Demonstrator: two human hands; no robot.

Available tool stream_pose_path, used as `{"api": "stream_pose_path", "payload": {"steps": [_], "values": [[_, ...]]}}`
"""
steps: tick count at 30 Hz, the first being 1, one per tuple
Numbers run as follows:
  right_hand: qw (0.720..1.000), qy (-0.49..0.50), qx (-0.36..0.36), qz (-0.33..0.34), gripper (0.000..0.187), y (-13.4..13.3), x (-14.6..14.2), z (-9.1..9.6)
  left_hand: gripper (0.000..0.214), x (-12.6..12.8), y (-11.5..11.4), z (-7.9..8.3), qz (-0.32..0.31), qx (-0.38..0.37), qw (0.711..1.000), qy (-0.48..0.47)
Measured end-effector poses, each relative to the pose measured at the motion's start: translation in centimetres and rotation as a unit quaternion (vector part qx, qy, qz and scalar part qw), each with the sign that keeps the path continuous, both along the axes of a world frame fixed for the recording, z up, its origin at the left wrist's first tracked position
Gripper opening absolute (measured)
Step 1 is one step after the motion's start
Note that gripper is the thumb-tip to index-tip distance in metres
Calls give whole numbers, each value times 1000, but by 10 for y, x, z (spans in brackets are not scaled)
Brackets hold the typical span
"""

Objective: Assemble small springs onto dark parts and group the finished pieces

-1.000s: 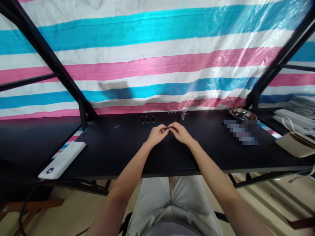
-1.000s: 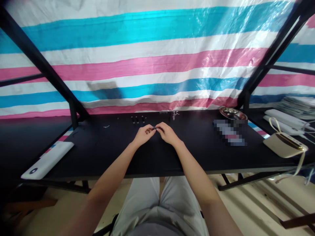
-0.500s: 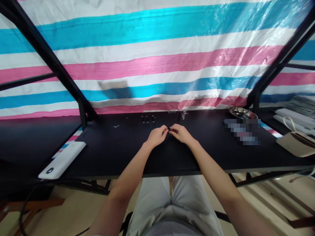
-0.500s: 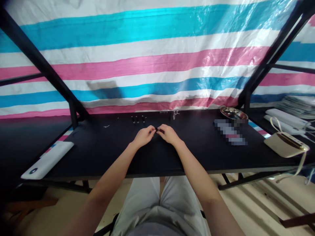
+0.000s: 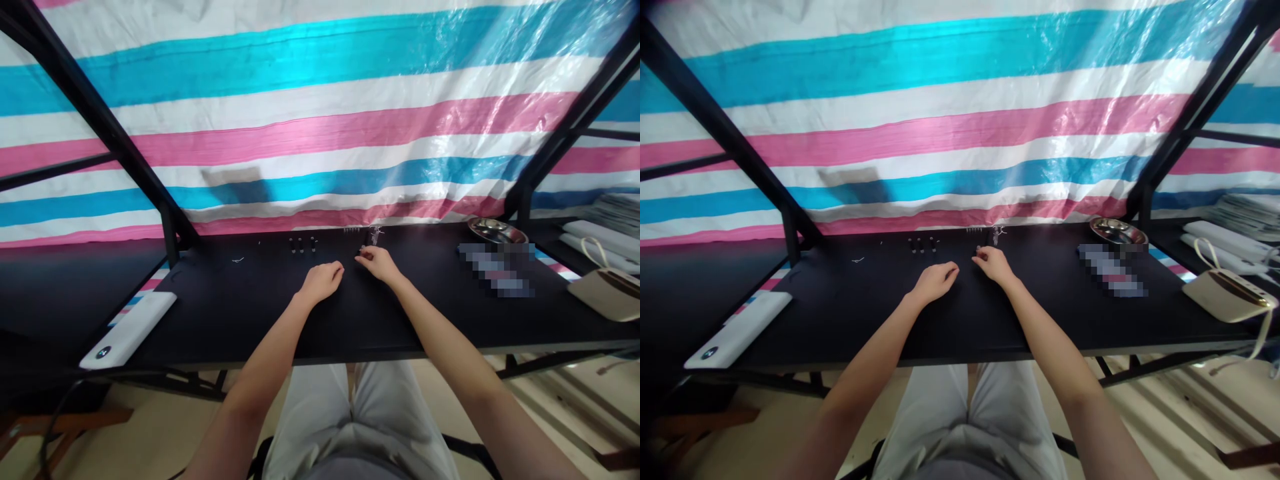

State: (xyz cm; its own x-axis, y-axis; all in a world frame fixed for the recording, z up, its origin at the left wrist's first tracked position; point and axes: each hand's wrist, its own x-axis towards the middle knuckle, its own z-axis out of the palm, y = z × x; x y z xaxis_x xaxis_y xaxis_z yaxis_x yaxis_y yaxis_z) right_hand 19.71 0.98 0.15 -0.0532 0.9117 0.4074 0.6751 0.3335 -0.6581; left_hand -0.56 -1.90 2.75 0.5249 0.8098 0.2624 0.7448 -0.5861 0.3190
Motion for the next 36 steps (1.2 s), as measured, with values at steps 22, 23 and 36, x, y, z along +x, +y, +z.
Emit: {"api": "stream_pose_path", "payload": {"steps": [22,23,36], "values": [[983,-72,-60,-159,17,42,26,-11,26,3,-4,2,-34,-25,999,-4],[983,-71,-59,-161,17,42,25,-12,25,3,-4,2,-35,-28,999,-9],[984,-89,-55,-147,14,45,31,-11,26,4,-5,4,-26,-37,999,-5]]}}
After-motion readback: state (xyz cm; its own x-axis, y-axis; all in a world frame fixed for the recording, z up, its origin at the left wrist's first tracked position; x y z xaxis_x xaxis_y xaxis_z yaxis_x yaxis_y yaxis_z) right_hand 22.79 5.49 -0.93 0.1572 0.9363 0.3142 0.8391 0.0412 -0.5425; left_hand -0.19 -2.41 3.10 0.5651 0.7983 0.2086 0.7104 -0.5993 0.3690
